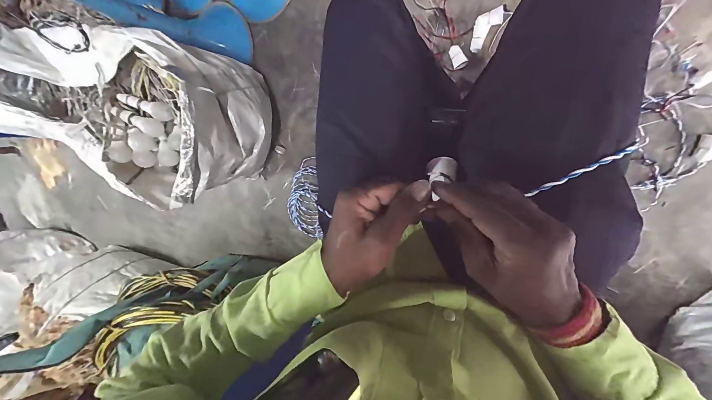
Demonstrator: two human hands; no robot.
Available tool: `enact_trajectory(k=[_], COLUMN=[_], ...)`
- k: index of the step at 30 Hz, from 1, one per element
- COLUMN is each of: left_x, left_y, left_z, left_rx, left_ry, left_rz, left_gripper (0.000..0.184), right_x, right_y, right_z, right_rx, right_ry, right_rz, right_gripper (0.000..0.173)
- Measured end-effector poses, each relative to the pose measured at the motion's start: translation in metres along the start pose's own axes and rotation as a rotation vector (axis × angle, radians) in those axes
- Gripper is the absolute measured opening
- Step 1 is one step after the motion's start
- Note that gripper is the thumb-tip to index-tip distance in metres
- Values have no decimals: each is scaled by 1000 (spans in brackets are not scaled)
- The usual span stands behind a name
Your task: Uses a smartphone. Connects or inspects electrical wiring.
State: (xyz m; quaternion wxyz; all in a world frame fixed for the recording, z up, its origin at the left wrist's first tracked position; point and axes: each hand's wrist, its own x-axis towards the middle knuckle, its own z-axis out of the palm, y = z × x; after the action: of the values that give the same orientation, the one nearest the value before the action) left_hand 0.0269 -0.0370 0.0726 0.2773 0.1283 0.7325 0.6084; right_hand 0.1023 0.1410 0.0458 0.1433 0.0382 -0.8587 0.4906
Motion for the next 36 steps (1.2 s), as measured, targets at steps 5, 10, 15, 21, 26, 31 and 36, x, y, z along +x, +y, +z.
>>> enact_trajectory(k=[5,10,15,21,26,31,36], left_x=[-2,-3,-1,0,0,0,-1], left_y=[1,3,4,0,-1,-2,-2], left_z=[-4,-4,-4,-2,-2,-2,-1], left_rx=[90,303,509,670,670,662,732], left_ry=[10,65,85,87,85,135,75], left_rz=[109,287,428,537,542,609,597], left_gripper=[23,22,12,12,12,11,12], right_x=[2,1,0,0,1,2,3], right_y=[-3,-5,-6,-7,-6,-6,-6], right_z=[-4,-4,-2,-1,-2,-4,-4], right_rx=[17,17,-7,-32,-44,-46,-71], right_ry=[-8,-8,-3,21,5,-4,-29], right_rz=[38,97,151,159,147,137,107], right_gripper=[18,19,19,20,20,20,20])
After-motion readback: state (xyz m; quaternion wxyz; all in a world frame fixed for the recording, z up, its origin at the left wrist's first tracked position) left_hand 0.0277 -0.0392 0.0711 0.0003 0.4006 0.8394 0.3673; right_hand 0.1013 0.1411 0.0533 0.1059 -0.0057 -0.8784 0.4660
